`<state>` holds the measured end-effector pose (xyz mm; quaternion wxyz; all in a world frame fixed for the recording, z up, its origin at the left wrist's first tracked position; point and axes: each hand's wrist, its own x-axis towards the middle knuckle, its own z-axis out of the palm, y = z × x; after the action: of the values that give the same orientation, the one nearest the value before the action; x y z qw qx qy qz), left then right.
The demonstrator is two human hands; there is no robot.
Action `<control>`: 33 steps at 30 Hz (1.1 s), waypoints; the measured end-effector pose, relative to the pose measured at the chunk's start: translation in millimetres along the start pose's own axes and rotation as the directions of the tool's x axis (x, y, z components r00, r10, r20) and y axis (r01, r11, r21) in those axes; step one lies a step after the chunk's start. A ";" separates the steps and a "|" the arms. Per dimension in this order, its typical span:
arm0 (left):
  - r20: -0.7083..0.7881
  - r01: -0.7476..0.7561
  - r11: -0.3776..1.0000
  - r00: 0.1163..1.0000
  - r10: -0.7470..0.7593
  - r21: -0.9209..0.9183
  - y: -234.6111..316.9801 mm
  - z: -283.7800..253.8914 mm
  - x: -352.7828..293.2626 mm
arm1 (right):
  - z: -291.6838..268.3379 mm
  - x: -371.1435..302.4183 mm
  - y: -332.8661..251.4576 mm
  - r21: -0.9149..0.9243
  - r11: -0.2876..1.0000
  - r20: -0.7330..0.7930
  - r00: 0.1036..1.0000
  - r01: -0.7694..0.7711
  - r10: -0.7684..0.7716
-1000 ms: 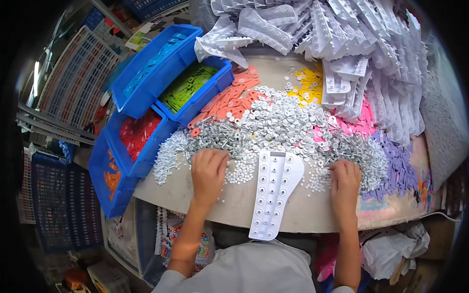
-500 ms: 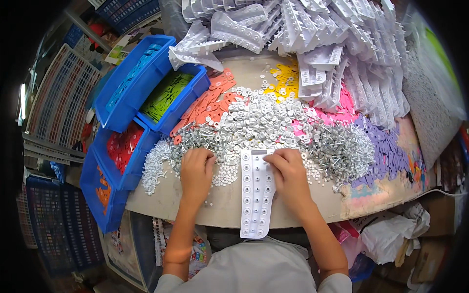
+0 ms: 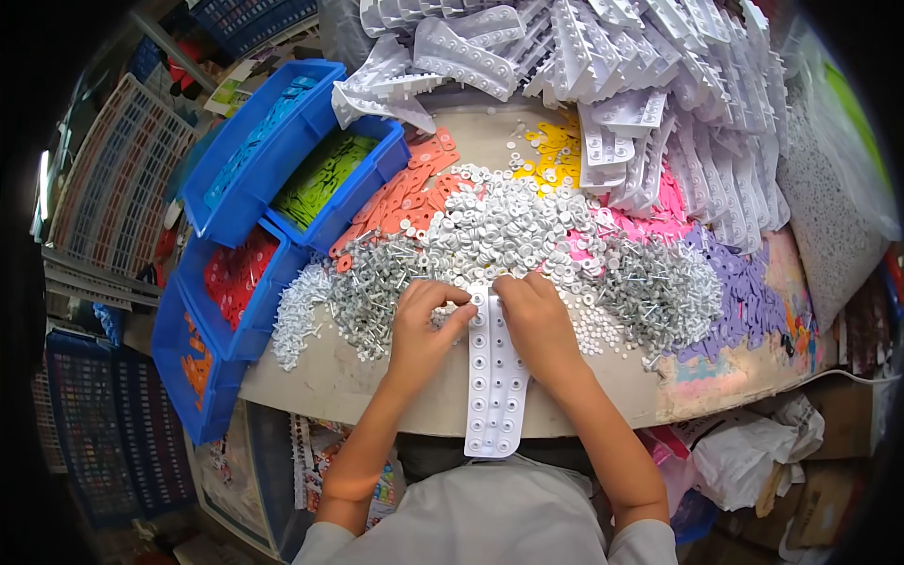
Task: Assembling colorful buttons and metal springs into a white plastic toy frame.
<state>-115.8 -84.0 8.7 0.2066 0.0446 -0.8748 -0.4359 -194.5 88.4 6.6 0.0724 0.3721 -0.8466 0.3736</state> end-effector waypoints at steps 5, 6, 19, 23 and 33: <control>-0.028 -0.065 0.995 0.997 0.068 0.077 -3.2 15.5 2.4 | -0.9 -1.4 1.8 -0.080 0.988 0.000 0.991 0.133 -0.134; -0.022 -0.071 0.994 0.997 0.073 0.088 -4.2 17.7 1.8 | -3.0 -4.3 0.3 -0.106 0.987 -0.018 0.993 0.116 -0.119; -0.013 -0.221 0.928 0.972 0.235 0.301 2.6 35.0 -5.4 | 0.0 -31.5 0.8 -0.082 0.994 -0.128 0.990 -0.076 0.065; 0.112 -0.294 0.902 0.956 0.272 0.315 7.8 30.4 -9.9 | -1.6 -33.1 3.5 -0.133 0.989 -0.129 0.991 -0.061 0.044; 0.058 -0.092 0.787 0.996 0.072 0.610 -30.3 -29.0 -14.8 | -4.1 -31.4 0.7 -0.028 0.998 -0.136 0.989 -0.061 0.057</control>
<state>-93.8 -120.4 -4.2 0.1858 0.0640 -0.9730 -0.1208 -173.3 109.7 -3.5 0.1246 0.3194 -0.8563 0.3863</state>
